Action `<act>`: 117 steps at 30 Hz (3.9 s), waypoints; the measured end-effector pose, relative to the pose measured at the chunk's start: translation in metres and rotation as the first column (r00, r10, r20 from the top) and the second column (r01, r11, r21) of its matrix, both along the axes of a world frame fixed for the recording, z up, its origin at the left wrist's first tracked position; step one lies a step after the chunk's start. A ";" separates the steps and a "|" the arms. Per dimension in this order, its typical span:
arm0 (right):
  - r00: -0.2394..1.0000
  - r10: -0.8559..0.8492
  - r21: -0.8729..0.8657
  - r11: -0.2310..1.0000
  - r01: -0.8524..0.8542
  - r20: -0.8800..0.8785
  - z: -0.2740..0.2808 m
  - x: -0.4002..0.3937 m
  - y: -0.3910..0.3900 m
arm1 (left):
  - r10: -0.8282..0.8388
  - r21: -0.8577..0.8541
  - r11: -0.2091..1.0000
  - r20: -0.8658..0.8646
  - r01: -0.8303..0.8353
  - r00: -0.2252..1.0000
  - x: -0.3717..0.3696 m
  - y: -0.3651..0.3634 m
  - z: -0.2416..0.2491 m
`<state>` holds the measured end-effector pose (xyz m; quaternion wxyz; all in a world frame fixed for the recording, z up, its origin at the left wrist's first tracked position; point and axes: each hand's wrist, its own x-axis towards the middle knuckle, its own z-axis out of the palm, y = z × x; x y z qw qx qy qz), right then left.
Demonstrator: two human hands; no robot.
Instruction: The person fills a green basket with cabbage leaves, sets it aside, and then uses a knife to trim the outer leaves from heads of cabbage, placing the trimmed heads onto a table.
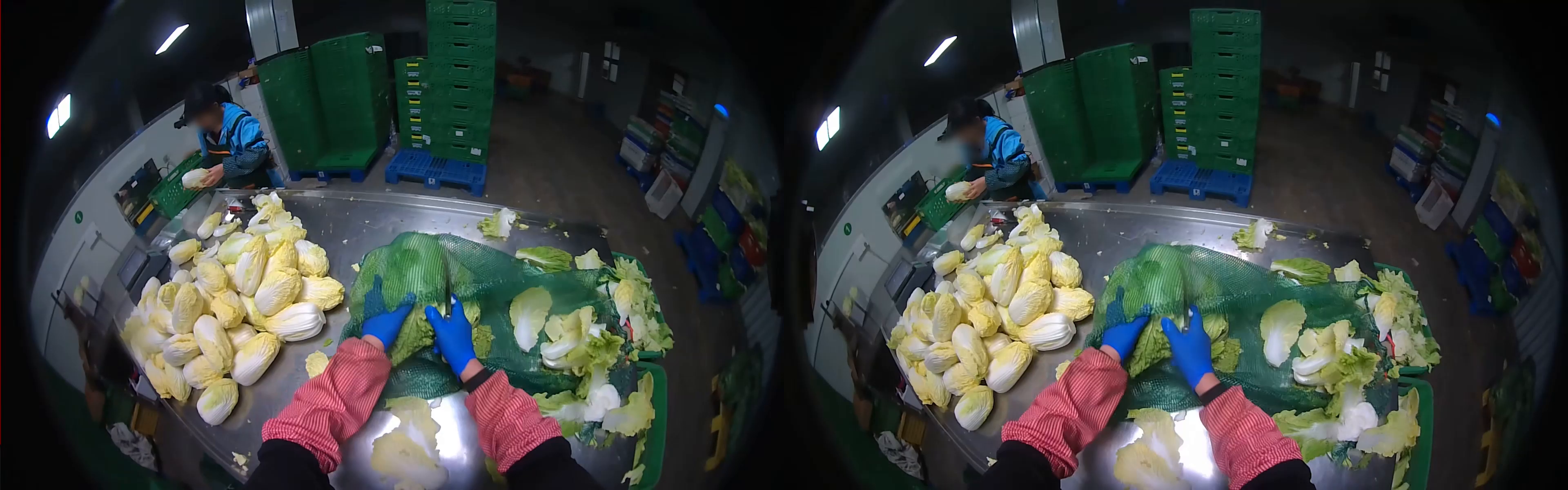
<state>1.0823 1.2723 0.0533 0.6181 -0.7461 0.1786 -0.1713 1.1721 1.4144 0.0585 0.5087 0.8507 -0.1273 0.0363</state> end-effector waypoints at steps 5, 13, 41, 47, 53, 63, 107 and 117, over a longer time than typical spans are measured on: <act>0.971 -0.059 -0.104 0.991 0.085 0.230 0.016 -0.088 0.009 | -0.085 -0.235 0.969 -0.015 0.079 0.996 -0.077 0.011 -0.006; 0.943 -0.005 0.161 0.985 0.062 -0.333 0.009 -0.304 0.023 | -0.576 0.300 0.795 0.098 0.528 0.812 -0.233 0.017 0.032; 0.958 -0.042 -0.441 0.893 -0.091 -0.283 -0.015 -0.396 -0.081 | -0.748 0.435 0.543 -0.139 0.718 0.649 -0.299 -0.034 0.020; 0.828 0.088 -0.335 0.887 -0.318 -0.554 -0.036 -0.364 -0.109 | -0.802 0.430 0.488 -0.124 0.760 0.585 -0.280 -0.043 0.011; 0.784 0.081 -0.362 0.854 -0.372 -0.615 -0.067 -0.340 -0.119 | -0.781 0.309 0.512 -0.221 0.802 0.584 -0.265 -0.050 0.012; 0.531 0.267 -0.268 0.635 -0.725 -0.804 -0.047 -0.328 -0.147 | -0.850 0.479 0.487 0.070 0.730 0.522 -0.325 -0.017 0.012; 0.970 0.019 0.489 0.866 0.104 -0.240 0.000 -0.465 -0.023 | -0.724 0.772 0.514 0.157 0.374 0.672 -0.271 -0.041 0.099; 0.862 -0.357 -0.639 0.767 0.051 -0.359 -0.007 -0.510 -0.111 | -0.666 0.505 0.394 -0.419 0.768 0.617 -0.291 -0.089 0.013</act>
